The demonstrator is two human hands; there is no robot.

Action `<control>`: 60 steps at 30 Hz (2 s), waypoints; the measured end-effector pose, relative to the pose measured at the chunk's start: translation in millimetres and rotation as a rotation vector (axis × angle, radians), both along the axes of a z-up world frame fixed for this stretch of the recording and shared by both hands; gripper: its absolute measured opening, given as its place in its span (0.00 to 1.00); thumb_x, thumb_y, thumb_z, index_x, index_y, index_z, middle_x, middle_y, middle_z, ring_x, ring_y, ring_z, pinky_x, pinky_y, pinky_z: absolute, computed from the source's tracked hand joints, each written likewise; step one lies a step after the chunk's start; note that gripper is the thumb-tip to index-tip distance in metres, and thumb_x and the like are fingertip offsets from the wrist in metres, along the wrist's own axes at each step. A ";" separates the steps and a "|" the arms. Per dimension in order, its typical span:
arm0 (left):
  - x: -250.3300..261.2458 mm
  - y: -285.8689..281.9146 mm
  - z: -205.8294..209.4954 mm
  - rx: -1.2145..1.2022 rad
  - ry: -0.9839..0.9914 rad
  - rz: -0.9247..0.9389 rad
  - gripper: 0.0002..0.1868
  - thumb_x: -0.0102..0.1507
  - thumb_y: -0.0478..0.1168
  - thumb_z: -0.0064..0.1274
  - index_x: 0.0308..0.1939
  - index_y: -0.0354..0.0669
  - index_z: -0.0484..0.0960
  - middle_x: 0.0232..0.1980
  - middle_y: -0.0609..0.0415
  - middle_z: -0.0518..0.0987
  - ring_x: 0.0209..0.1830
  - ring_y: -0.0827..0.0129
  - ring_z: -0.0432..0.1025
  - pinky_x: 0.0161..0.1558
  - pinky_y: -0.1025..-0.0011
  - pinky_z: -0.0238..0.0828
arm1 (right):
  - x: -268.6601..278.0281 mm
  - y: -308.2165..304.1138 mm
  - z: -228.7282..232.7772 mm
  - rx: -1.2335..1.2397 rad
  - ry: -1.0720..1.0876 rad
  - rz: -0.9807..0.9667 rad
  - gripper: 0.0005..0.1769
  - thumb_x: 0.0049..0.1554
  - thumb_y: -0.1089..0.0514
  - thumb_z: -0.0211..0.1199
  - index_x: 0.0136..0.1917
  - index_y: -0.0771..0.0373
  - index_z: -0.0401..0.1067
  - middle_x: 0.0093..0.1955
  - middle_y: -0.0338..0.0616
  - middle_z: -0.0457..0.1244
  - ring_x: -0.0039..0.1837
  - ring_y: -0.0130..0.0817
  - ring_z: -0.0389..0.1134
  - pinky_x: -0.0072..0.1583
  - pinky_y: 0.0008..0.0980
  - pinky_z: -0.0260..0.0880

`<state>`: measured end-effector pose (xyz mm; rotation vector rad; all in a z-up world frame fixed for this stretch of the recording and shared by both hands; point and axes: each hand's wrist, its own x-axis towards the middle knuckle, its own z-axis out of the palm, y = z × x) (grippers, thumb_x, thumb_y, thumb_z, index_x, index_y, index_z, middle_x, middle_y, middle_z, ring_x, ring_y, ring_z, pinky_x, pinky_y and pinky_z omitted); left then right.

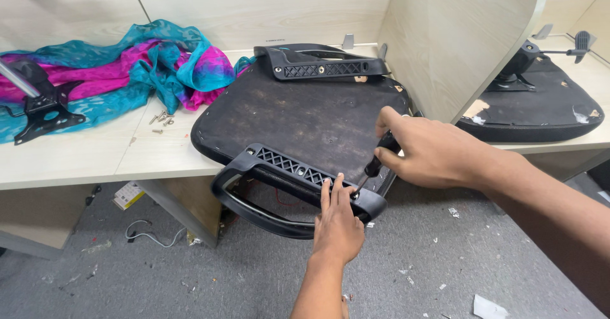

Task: The person uses a screwdriver to tighten screws on the underside of a chair seat, securing two black plastic armrests. They then flip the seat over and place several screws on the surface.

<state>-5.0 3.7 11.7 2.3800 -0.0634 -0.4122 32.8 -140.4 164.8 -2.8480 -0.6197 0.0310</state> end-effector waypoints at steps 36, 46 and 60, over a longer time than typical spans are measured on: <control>42.7 19.7 -50.1 -0.941 -0.178 0.550 0.14 0.66 0.32 0.44 0.55 0.39 0.78 0.54 0.48 0.85 0.52 0.67 0.78 0.58 0.68 0.75 | 65.4 18.6 17.6 -0.399 0.319 -0.106 0.18 0.64 0.43 0.52 0.61 0.54 0.69 0.37 0.55 0.72 0.44 0.50 0.76 0.54 0.47 0.72; 73.1 3.5 -100.6 -0.720 0.006 1.035 0.49 0.52 0.55 0.72 0.62 0.30 0.61 0.56 0.46 0.66 0.59 0.58 0.68 0.62 0.64 0.68 | 93.0 26.0 30.9 -0.297 0.394 0.115 0.23 0.59 0.43 0.58 0.64 0.50 0.65 0.44 0.49 0.73 0.50 0.44 0.75 0.55 0.47 0.71; 86.7 -36.7 -69.8 -0.966 0.498 1.217 0.56 0.64 0.71 0.45 0.75 0.26 0.46 0.70 0.32 0.69 0.69 0.49 0.69 0.71 0.59 0.63 | 103.0 15.6 46.8 -0.425 0.456 0.258 0.21 0.59 0.41 0.58 0.63 0.46 0.69 0.50 0.43 0.71 0.56 0.41 0.74 0.59 0.44 0.71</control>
